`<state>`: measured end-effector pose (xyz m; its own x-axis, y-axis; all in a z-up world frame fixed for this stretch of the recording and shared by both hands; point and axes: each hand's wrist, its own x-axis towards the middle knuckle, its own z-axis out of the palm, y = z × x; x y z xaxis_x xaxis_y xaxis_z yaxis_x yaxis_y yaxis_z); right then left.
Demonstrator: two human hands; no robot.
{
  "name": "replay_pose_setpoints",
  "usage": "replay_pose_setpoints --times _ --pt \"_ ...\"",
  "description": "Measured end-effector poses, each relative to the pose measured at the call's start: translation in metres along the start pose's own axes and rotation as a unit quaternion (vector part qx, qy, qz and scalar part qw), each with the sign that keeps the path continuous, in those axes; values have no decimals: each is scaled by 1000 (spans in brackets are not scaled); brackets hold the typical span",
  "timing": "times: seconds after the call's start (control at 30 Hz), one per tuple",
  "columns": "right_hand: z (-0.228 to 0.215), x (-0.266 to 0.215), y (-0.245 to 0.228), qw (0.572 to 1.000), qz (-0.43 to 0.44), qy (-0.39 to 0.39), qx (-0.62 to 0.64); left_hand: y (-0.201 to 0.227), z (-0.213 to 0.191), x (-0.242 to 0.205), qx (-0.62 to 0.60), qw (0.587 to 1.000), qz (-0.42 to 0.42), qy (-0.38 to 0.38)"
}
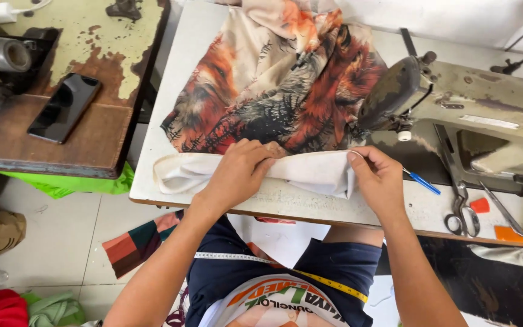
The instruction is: A person measures a printed fabric garment with a tape measure and then performs detailed inspection and seam repair by hand at a sewing station.
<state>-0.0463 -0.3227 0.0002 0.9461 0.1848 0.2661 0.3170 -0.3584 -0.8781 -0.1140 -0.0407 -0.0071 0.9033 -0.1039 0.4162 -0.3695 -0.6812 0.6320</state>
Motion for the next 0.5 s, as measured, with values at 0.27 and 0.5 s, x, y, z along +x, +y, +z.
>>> replay_pose_setpoints --times 0.27,0.5 --pt "4 -10 7 999 -37 30 -7 7 -8 -4 -106 982 -150 -38" --pt "4 -20 5 998 -46 51 -5 30 -20 -7 -95 977 -178 -65"
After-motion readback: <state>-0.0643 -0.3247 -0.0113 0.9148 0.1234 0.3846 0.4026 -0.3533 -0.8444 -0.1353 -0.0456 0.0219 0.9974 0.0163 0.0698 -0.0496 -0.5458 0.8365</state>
